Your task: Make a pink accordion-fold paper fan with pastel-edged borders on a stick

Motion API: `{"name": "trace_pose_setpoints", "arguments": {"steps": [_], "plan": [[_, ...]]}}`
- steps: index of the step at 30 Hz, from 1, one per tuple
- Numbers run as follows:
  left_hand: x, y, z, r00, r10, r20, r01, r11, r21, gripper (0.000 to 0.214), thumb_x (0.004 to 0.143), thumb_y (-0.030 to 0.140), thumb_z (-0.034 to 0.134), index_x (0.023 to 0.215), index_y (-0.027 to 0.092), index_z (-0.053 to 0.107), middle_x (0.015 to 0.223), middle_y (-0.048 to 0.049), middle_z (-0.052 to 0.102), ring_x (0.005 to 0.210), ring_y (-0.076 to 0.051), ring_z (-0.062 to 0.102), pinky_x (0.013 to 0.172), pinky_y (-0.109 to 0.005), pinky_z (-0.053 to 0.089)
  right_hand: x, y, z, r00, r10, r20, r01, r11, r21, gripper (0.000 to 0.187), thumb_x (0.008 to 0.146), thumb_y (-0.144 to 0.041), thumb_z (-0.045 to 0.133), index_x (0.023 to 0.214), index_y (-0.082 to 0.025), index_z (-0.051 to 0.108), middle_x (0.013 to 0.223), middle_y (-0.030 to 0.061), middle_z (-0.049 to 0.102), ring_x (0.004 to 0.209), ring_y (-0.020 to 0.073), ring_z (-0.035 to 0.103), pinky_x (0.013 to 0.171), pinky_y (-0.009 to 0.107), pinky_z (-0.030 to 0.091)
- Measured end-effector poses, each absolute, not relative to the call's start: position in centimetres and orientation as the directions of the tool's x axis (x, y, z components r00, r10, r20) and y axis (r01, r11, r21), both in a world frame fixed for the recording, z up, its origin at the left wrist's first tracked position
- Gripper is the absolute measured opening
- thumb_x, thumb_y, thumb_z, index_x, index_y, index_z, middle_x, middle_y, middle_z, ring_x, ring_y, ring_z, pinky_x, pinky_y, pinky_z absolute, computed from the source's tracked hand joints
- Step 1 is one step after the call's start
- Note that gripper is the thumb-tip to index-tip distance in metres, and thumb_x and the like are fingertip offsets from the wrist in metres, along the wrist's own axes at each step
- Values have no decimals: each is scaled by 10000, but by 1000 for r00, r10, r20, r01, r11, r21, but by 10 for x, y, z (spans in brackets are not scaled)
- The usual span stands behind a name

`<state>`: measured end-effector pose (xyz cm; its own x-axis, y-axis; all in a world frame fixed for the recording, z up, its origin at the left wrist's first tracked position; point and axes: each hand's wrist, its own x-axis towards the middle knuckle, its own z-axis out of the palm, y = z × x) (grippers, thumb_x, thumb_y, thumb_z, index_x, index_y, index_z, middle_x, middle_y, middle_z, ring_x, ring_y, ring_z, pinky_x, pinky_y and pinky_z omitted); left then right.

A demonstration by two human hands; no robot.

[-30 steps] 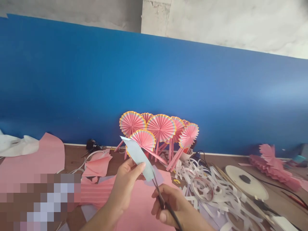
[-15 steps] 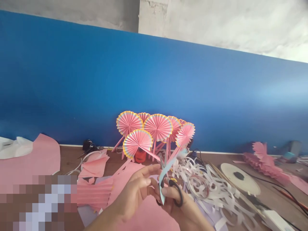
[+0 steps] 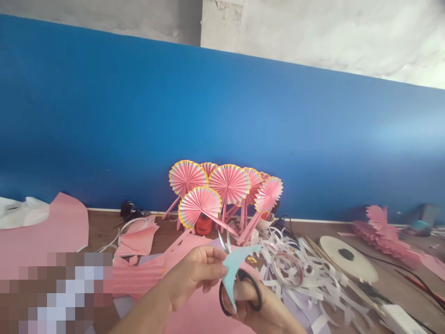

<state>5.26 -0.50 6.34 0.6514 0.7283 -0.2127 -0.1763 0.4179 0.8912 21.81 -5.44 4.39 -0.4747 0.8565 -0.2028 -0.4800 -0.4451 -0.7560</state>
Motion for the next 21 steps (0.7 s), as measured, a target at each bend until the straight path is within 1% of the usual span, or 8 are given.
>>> {"name": "trace_pose_setpoints", "arguments": {"steps": [2,4,7,9,12,15,18,21], "plan": [[52,-5,65,666,723,-184,-160,378,912,310,586,369,811,700,153,621,595,12,561,493,-76,393,446,-219,230,219,-54,42,-498,843,-203,-457,-454,-765,144,651,-144,669,792,-159,642,605,-20,586,543,78,472,537,188,343],[51,-7,68,630,771,-93,-215,288,933,294,585,373,807,635,161,609,597,6,572,554,-105,464,514,-222,321,219,-53,41,-482,851,-208,-444,-442,-779,174,654,-160,672,820,-163,618,598,-19,599,533,76,480,547,192,349],[48,-9,77,465,883,60,-308,97,947,245,670,385,749,688,179,619,730,-18,651,728,-172,572,710,-283,420,219,-48,39,-420,873,-248,-329,-401,-855,279,617,-212,699,860,-163,571,615,2,630,515,90,506,484,191,306],[44,-9,82,334,938,90,-304,16,953,204,746,380,688,757,187,622,790,-24,672,796,-191,592,784,-314,429,218,-45,38,-338,909,-245,-183,-319,-930,335,614,-274,715,877,-176,532,635,12,642,522,114,529,449,197,275],[38,-5,85,213,974,82,-289,-17,957,191,804,370,629,835,182,622,845,-42,682,846,-203,602,824,-331,435,216,-43,35,-235,969,-76,-1,-78,-997,352,708,-409,683,927,-190,516,690,14,629,609,139,543,519,227,340],[37,-3,84,219,972,85,-338,-7,941,194,847,356,574,928,184,613,951,-63,678,899,-212,605,818,-333,454,215,-44,30,-291,954,70,103,104,-989,436,756,-544,629,974,-174,555,719,12,585,654,139,503,604,259,358],[39,-4,84,235,970,70,-349,17,937,195,857,344,557,970,189,593,959,-64,670,870,-202,610,793,-336,477,213,-46,25,-375,926,47,140,106,-984,553,715,-621,634,1022,-167,565,739,18,581,656,138,484,620,268,344],[42,-7,87,240,970,41,-322,40,946,186,841,359,573,904,185,573,869,-54,668,775,-188,609,738,-338,502,211,-48,24,-368,929,30,159,95,-983,594,684,-649,636,1015,-159,573,685,9,572,622,134,471,607,268,342]]}}
